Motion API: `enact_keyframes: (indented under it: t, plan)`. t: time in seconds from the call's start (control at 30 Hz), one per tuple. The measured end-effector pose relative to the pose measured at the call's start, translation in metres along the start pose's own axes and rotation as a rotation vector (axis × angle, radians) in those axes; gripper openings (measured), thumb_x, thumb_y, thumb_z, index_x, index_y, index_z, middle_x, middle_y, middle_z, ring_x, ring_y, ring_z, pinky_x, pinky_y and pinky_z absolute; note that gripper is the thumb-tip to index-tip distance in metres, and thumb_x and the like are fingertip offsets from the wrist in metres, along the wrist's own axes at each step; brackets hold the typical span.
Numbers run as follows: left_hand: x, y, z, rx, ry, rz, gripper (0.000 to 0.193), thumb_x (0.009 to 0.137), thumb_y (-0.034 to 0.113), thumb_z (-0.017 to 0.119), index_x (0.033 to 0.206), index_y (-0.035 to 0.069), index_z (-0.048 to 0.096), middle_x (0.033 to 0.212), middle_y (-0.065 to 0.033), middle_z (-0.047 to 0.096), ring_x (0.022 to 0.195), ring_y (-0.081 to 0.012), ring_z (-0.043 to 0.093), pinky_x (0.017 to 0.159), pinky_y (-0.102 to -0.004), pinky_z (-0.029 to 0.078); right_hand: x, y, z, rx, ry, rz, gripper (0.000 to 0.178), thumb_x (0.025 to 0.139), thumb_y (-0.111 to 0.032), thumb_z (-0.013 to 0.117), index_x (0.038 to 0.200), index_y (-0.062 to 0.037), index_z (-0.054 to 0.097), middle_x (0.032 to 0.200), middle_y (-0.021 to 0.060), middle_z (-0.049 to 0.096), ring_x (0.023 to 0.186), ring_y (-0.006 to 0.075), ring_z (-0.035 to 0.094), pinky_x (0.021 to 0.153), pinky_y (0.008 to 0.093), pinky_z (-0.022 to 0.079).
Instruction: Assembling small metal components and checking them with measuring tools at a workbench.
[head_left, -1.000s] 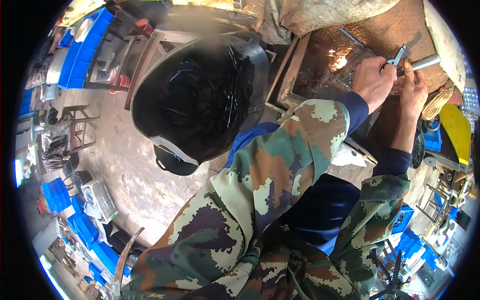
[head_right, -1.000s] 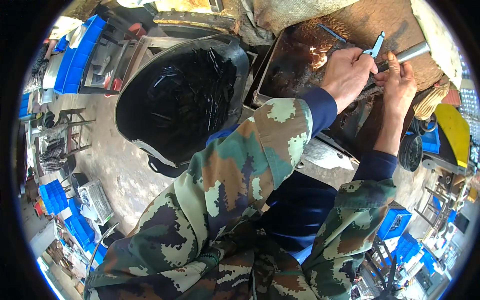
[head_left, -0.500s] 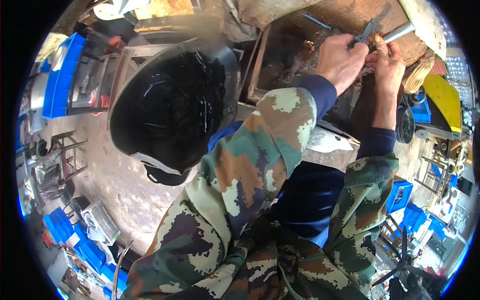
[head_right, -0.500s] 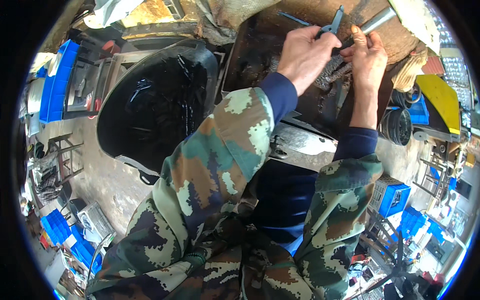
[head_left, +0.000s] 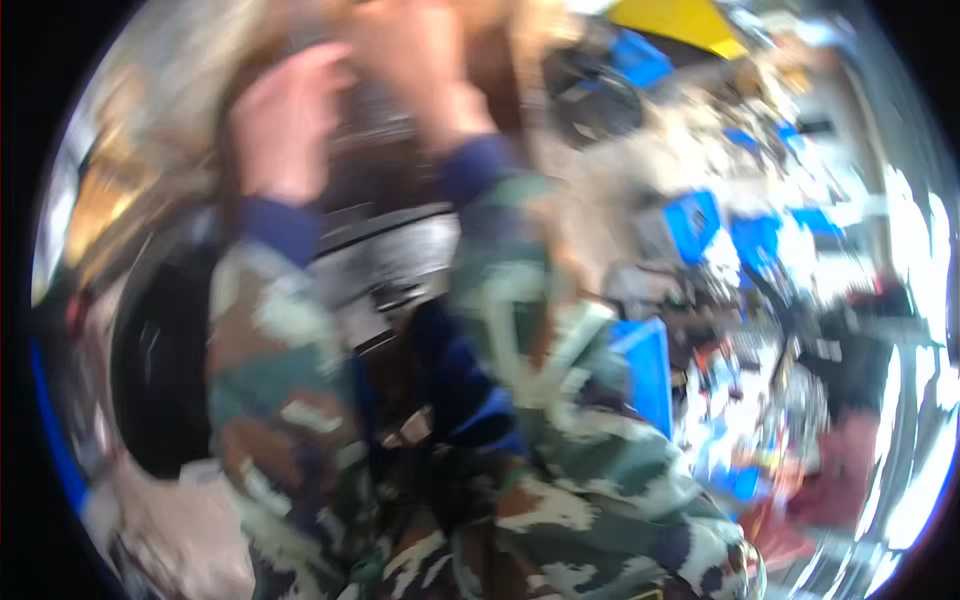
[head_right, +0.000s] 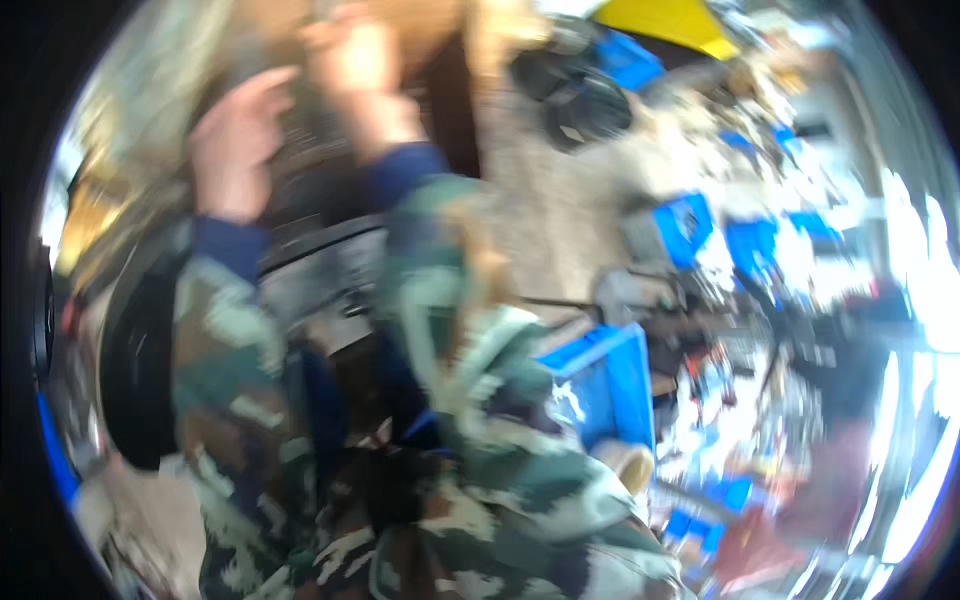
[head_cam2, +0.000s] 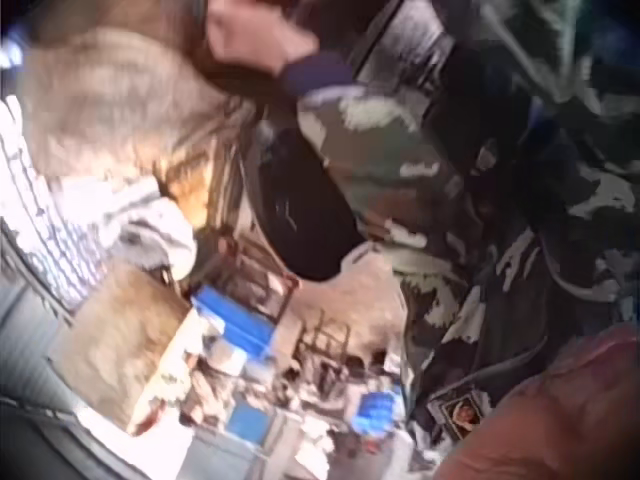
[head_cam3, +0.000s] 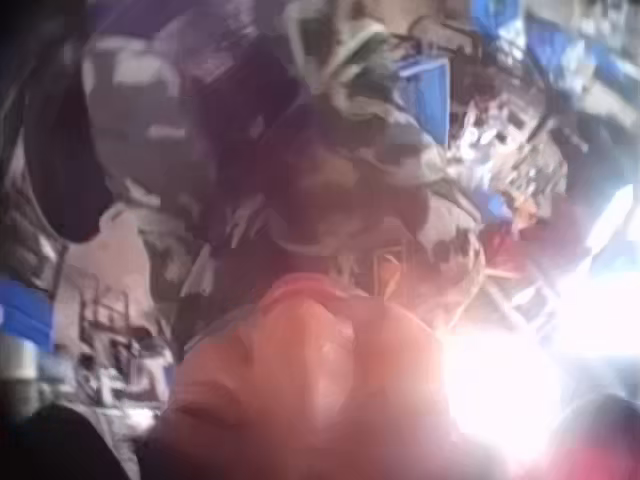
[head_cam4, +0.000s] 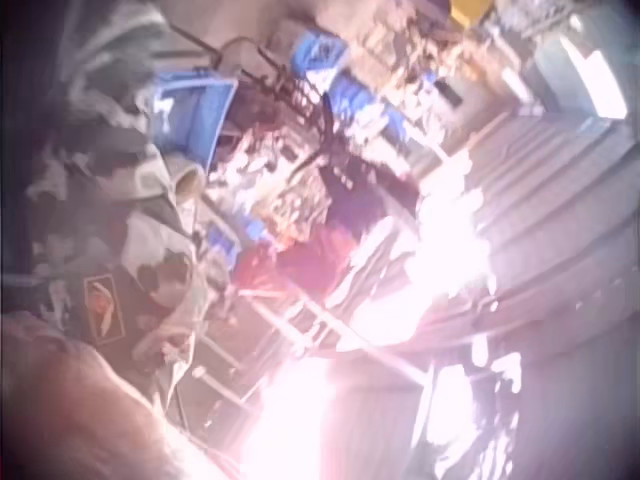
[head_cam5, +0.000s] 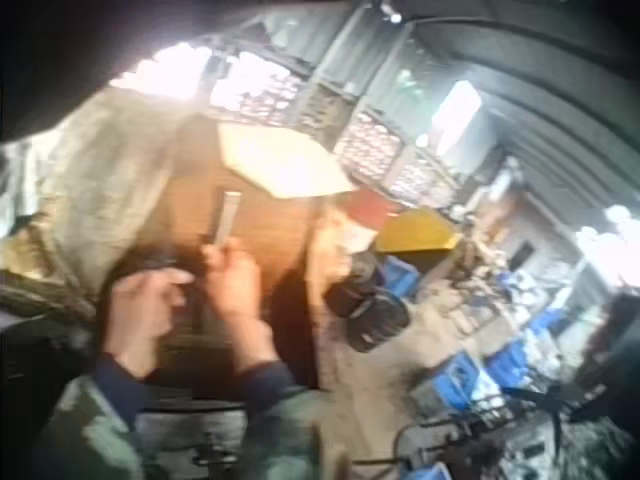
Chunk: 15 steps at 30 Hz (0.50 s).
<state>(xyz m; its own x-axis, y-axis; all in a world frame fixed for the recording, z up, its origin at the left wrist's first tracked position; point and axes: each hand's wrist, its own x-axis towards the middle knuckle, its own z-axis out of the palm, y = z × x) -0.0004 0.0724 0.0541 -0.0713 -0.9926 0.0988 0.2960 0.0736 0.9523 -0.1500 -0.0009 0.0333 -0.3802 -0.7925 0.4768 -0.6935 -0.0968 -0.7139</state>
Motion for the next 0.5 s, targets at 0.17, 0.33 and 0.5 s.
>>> enact_keyframes:
  t: [0.17, 0.33, 0.5]
  plan:
    - [0.021, 0.001, 0.001, 0.036, -0.142, -0.007, 0.032, 0.101, 0.021, 0.049, 0.122, 0.008, 0.069, 0.09, 0.0016, 0.059, 0.056, -0.0023, 0.031, 0.051, -0.0188, 0.024, -0.008, -0.02, -0.058, 0.093, 0.105, 0.143, 0.028, 0.075, -0.025, 0.072, 0.09, -0.0024, 0.066, 0.086, 0.025, 0.067, 0.084, 0.045, 0.064, 0.075, 0.0495, 0.053]
    - [0.059, -0.023, -0.044, 0.167, -0.228, -0.061, 0.038, 0.101, 0.029, 0.047, 0.13, 0.011, 0.064, 0.109, -0.0011, 0.062, 0.065, -0.0021, 0.043, 0.061, -0.0164, 0.034, -0.061, -0.011, -0.108, 0.219, 0.02, -0.09, 0.025, 0.068, -0.023, 0.082, 0.08, -0.0085, 0.066, 0.083, 0.0172, 0.068, 0.083, 0.0381, 0.066, 0.074, 0.0475, 0.053]
    - [0.088, -0.05, -0.058, 0.311, -0.223, -0.184, 0.047, 0.1, 0.04, 0.041, 0.139, 0.019, 0.058, 0.132, 0.0006, 0.057, 0.121, -0.0091, 0.049, 0.102, -0.0275, 0.03, -0.123, 0.006, -0.147, 0.04, -0.273, -0.38, 0.034, 0.065, -0.035, 0.08, 0.094, -0.0192, 0.074, 0.092, 0.0067, 0.071, 0.089, 0.0316, 0.067, 0.075, 0.044, 0.054]
